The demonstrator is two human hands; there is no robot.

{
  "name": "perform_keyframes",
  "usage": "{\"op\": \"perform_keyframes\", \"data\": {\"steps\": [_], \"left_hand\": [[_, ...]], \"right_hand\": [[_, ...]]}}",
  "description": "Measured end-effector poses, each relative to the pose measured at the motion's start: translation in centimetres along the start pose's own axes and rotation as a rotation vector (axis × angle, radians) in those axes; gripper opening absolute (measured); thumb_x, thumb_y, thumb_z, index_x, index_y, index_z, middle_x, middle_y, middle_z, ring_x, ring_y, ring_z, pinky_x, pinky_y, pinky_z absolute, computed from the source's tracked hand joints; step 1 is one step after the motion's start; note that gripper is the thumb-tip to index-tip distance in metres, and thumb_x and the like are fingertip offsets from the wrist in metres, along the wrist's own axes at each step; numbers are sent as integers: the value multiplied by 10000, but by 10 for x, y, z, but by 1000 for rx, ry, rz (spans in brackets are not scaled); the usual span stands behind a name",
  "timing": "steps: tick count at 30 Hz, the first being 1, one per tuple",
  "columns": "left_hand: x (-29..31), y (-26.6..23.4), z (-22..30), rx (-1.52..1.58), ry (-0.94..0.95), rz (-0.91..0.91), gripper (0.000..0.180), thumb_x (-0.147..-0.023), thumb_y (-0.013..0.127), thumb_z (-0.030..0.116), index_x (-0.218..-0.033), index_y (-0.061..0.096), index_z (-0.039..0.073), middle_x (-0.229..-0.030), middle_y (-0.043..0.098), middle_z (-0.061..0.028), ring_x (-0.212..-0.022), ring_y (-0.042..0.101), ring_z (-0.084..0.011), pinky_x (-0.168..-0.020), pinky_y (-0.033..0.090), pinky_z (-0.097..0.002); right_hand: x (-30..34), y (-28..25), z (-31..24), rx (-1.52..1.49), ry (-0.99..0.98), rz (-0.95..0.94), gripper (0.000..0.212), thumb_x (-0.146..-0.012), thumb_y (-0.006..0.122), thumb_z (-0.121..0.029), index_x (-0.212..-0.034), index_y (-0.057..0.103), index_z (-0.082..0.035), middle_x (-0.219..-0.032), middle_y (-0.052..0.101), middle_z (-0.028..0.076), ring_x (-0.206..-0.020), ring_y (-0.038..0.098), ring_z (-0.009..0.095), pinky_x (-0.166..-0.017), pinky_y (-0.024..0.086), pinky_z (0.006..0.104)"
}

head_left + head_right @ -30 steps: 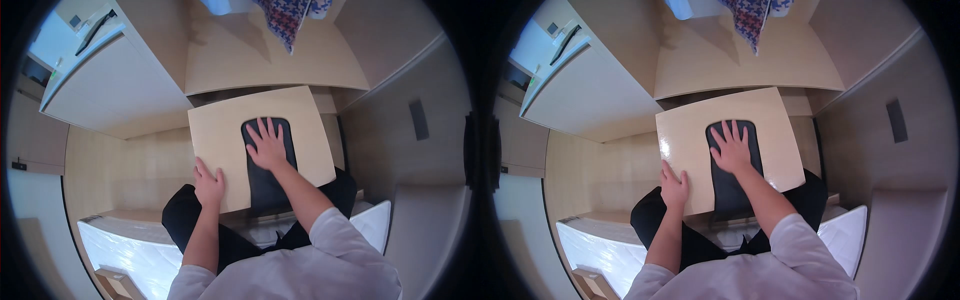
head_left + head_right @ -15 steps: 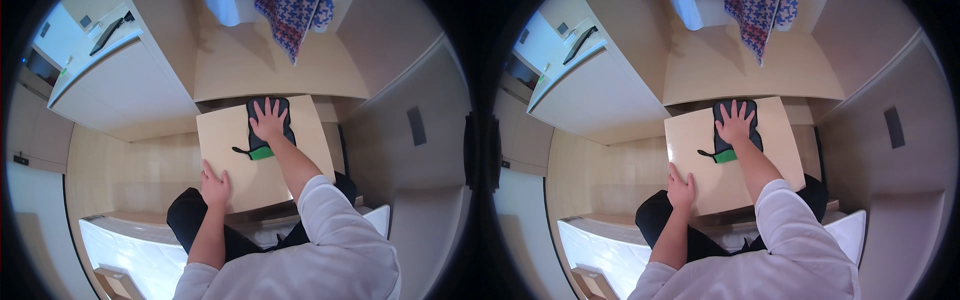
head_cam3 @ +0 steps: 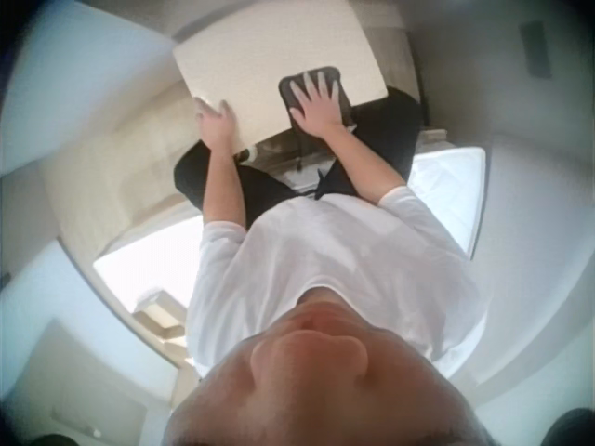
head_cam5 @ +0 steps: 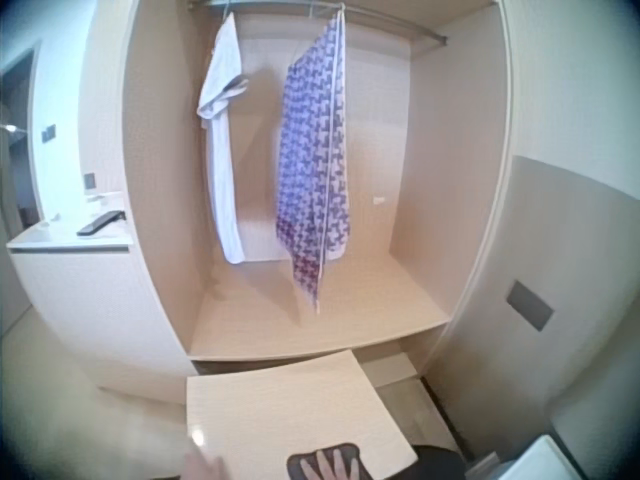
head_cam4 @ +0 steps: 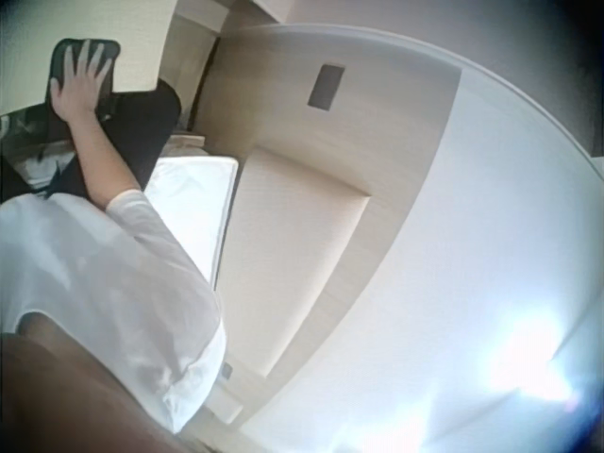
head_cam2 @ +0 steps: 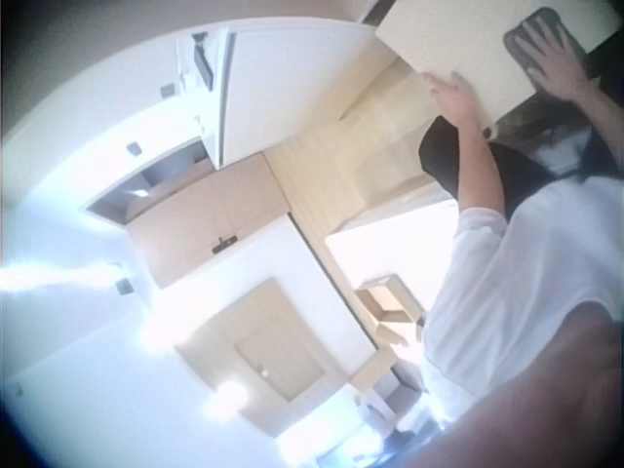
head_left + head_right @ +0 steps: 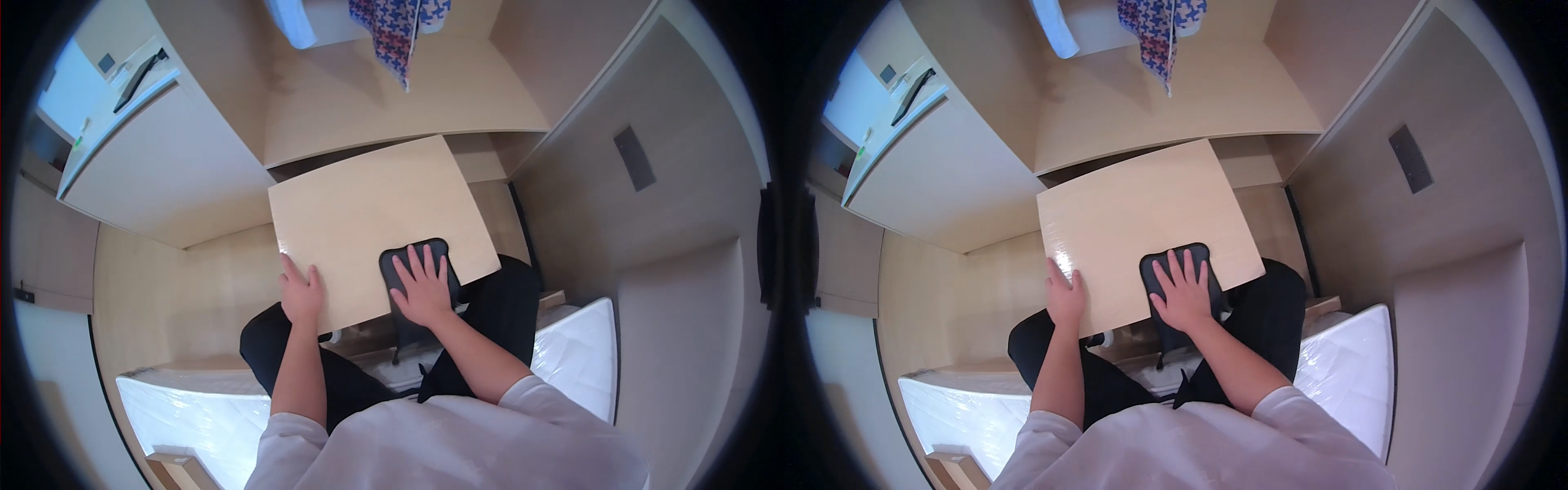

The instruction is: The person is sitting on a bed and wiping a small rectangular wooden board with a black cloth, moving the cloth across the entire top surface.

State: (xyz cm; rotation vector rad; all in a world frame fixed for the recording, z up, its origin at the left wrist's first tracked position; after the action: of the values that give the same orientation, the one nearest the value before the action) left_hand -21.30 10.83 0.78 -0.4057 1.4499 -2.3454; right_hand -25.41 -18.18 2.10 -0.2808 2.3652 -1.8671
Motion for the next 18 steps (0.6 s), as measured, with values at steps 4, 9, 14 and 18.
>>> {"op": "perform_keyframes", "data": {"steps": [4,9,14,18], "left_hand": [[2,1,4,-23,-8,-4,869,-1028,630,474,-1731,246,135,-1334,624,-244,-1124,689,-460,-883,582,-577],[2,-3,9,-24,-18,-9,859,-1027,628,452,-1730,254,130,-1325,622,-236,-1140,680,-459,-902,582,-555],[2,-16,13,18,-68,-79,870,-1024,638,418,-1737,239,119,-1424,590,-259,-1225,650,-485,-986,564,-558],[1,-15,13,-14,-90,-89,873,-1019,642,409,-1738,237,122,-1421,588,-261,-1215,653,-483,-985,565,-552]], "right_hand": [[-30,-13,19,24,49,-10,802,-986,651,-558,-1706,398,-310,-1816,207,158,-1668,133,465,-1282,110,752],[-114,-19,51,63,68,33,775,-1006,615,-574,-1704,404,-310,-1814,217,151,-1661,150,471,-1286,111,753],[-218,-22,81,92,172,44,776,-1026,552,-620,-1716,371,-316,-1828,191,141,-1678,104,453,-1304,80,728],[-283,-33,115,118,336,29,799,-1033,504,-633,-1733,335,-287,-1839,168,129,-1684,81,455,-1296,139,731]]}}
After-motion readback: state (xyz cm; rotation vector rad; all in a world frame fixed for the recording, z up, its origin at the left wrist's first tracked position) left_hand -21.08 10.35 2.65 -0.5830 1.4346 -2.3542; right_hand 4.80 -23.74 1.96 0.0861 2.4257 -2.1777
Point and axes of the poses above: each hand's wrist, its own x-axis away from the middle knuckle, its own y-axis out of the palm, z = x × y, the point moved 2 cm from there along -x, towards the middle knuckle
